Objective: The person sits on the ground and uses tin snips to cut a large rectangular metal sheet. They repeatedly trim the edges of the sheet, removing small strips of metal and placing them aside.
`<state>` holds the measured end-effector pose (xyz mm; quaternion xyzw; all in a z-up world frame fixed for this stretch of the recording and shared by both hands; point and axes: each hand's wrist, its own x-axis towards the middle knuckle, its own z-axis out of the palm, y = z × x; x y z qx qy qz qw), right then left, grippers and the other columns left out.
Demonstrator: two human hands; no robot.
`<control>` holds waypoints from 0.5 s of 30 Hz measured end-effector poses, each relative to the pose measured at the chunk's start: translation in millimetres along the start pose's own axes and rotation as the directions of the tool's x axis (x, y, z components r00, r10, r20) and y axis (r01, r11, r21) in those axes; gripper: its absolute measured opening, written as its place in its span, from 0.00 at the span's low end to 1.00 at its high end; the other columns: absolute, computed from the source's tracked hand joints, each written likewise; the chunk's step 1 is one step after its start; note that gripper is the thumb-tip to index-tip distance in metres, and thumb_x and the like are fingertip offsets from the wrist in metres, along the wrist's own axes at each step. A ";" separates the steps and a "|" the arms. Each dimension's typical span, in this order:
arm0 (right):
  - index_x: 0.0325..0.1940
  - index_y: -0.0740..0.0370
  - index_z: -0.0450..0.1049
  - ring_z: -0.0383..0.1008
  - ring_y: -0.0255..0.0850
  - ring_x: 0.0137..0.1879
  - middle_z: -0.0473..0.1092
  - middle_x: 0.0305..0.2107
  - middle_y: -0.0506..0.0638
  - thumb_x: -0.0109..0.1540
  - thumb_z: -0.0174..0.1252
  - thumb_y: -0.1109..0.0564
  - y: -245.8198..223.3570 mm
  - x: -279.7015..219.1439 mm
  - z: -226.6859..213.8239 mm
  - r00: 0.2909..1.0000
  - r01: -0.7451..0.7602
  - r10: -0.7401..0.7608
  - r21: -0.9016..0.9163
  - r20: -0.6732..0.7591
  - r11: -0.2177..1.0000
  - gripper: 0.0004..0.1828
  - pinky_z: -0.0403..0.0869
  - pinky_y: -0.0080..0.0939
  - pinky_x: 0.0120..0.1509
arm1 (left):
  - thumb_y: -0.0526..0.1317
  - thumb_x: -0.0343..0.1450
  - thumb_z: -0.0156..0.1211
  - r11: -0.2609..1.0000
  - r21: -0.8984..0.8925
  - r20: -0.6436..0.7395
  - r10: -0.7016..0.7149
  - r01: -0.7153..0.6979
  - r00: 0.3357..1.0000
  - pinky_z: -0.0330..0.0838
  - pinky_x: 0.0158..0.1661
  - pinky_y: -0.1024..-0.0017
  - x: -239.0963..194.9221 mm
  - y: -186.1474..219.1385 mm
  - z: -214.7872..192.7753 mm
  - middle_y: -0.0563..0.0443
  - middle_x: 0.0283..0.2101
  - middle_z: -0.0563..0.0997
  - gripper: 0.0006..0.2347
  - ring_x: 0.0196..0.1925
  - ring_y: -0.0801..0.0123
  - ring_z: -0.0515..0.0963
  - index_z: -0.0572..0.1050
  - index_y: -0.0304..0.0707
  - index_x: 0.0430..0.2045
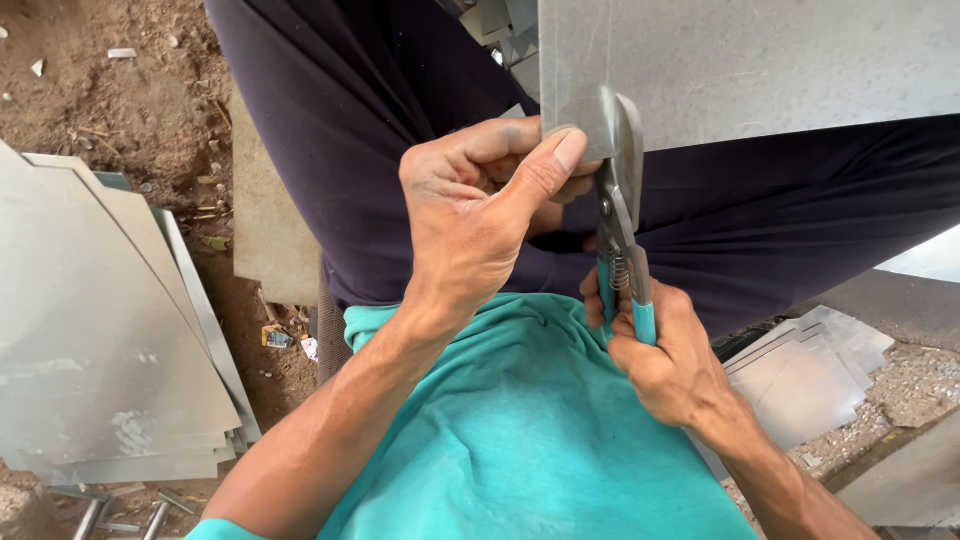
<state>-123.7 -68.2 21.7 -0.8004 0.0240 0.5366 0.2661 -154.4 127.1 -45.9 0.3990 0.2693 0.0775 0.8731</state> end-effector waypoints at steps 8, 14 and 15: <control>0.25 0.65 0.72 0.62 0.33 0.19 0.65 0.13 0.45 0.52 0.52 0.62 12.4 9.8 4.3 0.985 0.150 -0.146 0.047 -0.087 0.988 0.05 0.63 0.38 0.24 | 0.35 0.77 0.64 0.992 0.109 -0.041 0.060 -0.055 0.997 0.68 0.29 0.82 6.7 10.8 9.0 0.55 0.27 0.76 0.08 0.28 0.81 0.73 0.78 0.28 0.31; 0.36 0.66 0.75 0.70 0.39 0.31 0.73 0.24 0.51 0.47 0.50 0.59 43.6 8.3 -16.3 0.984 0.144 -0.159 0.166 0.085 0.976 0.16 0.70 0.42 0.36 | 0.42 0.78 0.59 0.907 0.365 -0.151 0.279 -0.209 0.948 0.49 0.21 0.78 59.3 11.7 47.0 0.63 0.17 0.61 0.20 0.19 0.84 0.58 0.61 0.37 0.14; 0.40 0.66 0.75 0.71 0.41 0.36 0.74 0.28 0.53 0.46 0.49 0.58 50.1 0.5 -25.7 0.962 0.184 -0.224 0.240 0.155 0.953 0.20 0.71 0.43 0.41 | 0.42 0.79 0.58 0.891 0.392 -0.196 0.325 -0.229 0.925 0.49 0.22 0.78 50.0 4.1 56.9 0.63 0.18 0.60 0.20 0.20 0.85 0.58 0.62 0.38 0.16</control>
